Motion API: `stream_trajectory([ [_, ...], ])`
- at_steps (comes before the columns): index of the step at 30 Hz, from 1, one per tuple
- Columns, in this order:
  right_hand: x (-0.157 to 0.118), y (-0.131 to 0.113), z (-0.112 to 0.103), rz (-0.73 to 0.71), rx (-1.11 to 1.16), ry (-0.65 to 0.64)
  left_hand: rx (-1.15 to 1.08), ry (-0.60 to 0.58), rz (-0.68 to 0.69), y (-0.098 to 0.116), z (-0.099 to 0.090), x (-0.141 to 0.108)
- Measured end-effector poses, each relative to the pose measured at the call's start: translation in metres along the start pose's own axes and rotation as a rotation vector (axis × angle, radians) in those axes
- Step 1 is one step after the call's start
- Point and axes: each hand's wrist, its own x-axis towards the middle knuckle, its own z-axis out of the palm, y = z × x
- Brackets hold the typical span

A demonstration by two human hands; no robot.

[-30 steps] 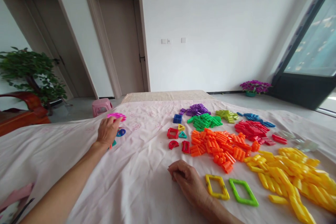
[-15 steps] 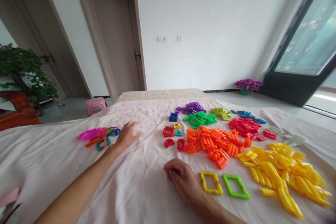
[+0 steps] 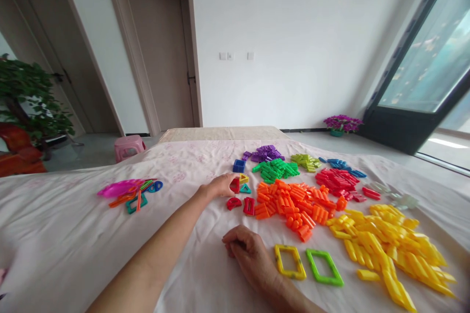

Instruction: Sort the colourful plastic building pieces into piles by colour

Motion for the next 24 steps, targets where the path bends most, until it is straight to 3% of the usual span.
stream_trajectory([
  [4, 0.000, 0.007, 0.001, -0.001, 0.016, -0.001, 0.107, 0.043, -0.055, 0.009, -0.002, -0.010],
  [9, 0.000, 0.008, 0.000, -0.009, 0.010, -0.007, 0.214, 0.145, -0.190, 0.005, -0.021, -0.052],
  [18, 0.002, 0.002, -0.002, -0.013, -0.064, -0.040, 0.501, 0.328, -0.525, -0.056, -0.093, -0.157],
  [24, 0.002, -0.003, -0.004, -0.023, -0.119, -0.071, 0.610, 0.351, -0.521, -0.079, -0.099, -0.215],
])
